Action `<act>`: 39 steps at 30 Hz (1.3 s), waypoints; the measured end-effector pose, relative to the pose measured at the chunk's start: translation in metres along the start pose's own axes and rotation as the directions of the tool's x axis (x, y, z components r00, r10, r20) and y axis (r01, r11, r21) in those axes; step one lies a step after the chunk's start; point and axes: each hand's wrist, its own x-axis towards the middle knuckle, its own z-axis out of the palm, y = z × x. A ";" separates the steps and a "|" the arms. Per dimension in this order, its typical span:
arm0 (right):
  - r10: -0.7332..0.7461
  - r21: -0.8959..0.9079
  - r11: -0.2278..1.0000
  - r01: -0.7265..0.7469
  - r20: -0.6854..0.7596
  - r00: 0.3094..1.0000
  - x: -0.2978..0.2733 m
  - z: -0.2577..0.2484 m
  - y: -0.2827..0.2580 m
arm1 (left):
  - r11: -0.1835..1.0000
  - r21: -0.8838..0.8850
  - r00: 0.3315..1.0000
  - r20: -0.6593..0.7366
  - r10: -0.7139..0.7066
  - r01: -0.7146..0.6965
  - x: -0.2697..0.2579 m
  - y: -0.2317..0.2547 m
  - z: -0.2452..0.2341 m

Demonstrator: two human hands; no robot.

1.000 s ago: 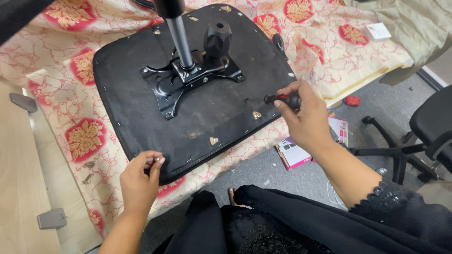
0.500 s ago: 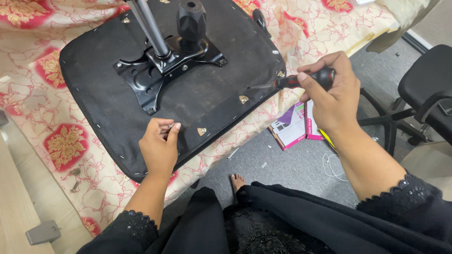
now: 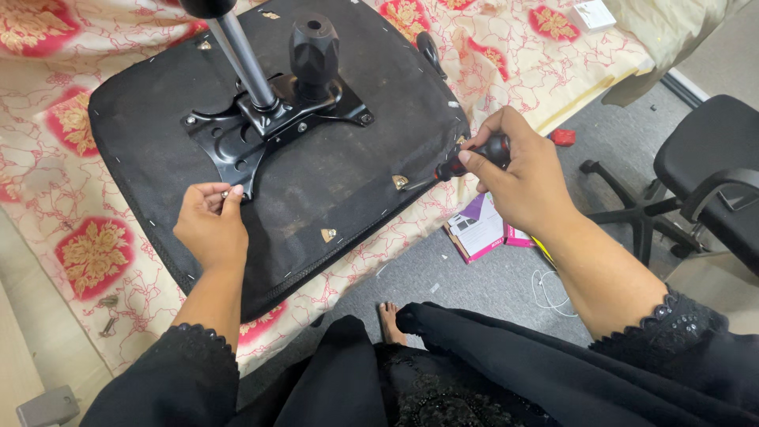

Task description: The person attaches the base of an office chair to the seat using a screwdriver. They tighten multiple screws on the metal bracket connecting the gas lift to the chair base, then proceed to tighten screws on the underside of the seat cushion.

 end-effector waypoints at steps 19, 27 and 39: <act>-0.241 0.015 0.970 0.243 0.194 0.951 0.027 0.006 -0.015 | 0.994 0.072 0.982 0.178 0.067 -0.081 0.008 -0.001 -0.003; -0.363 0.270 0.921 0.282 0.325 0.873 0.061 0.045 -0.047 | 0.997 0.019 0.988 0.134 -0.076 0.075 0.013 0.000 0.002; -0.581 0.398 0.811 0.430 0.456 0.674 0.109 0.157 -0.093 | 0.988 0.002 0.977 0.145 -0.155 0.156 0.016 -0.002 0.004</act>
